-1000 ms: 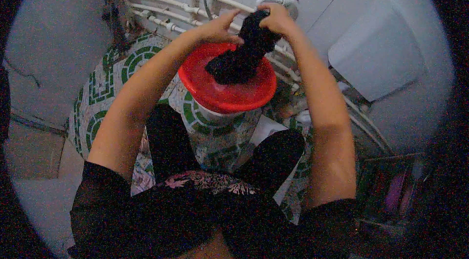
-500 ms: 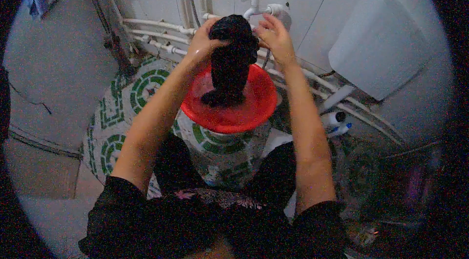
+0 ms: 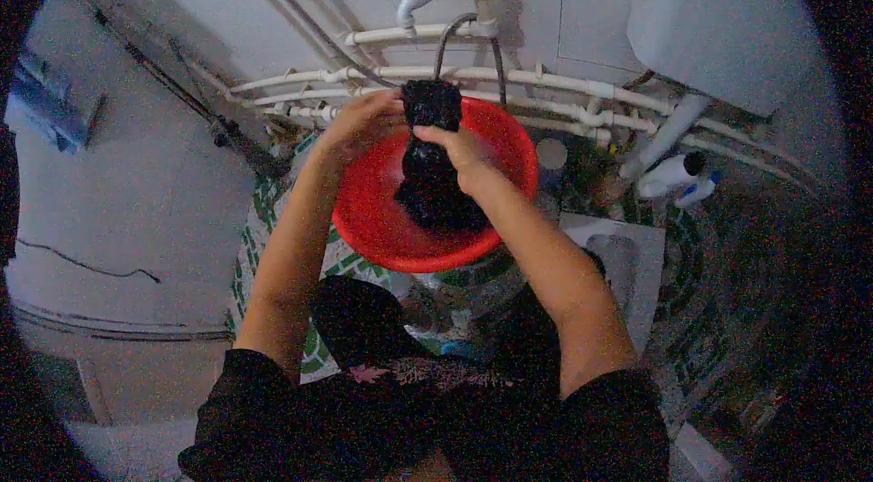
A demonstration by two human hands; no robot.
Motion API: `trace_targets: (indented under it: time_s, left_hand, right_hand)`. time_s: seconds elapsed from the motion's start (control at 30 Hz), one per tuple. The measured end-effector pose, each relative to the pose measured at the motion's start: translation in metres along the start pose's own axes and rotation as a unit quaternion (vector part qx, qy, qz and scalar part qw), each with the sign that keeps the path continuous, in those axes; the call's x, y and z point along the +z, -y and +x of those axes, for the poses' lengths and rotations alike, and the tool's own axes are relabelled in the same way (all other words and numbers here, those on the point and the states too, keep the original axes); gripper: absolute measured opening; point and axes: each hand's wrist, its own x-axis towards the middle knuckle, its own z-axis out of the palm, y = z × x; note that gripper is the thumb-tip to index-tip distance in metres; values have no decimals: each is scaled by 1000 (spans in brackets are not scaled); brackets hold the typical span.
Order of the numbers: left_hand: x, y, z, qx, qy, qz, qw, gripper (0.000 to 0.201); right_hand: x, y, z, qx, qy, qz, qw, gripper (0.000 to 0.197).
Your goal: The person washes a black cloth by hand in a red basin, first scrubbing it in soapy water, then rinsing it under a running faucet, and finally wringing it out.
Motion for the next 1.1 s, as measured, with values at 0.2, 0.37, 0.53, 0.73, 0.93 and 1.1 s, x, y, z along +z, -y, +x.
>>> trace_targets:
  time_s: [0.2,0.37,0.53,0.73,0.93,1.1]
  left_hand:
    - [12,21,29,63,119,-229,964,76]
    - [5,31,50,134,205,-196,949,67]
    - [42,-24,49,-34,148,95,984,30]
    - [73,21,76,1,-57,621,782,24]
    - [62,43,88,54,-206,591,778,29]
    - [57,5,83,-28,-27,265,963,52]
  right_hand:
    - [-3,23,-13,99,133,109,980,35]
    - [18,22,-36,75,120,42,989,32]
    - [10,20,-24,-6,76,-135,988,36]
    - [-6,-23,30,-156,-78,-386,906,38]
    - [-10,-7,30,-233,-37,-536,810,43]
    - [-8,8,-1,-243,-82,-299,919,56]
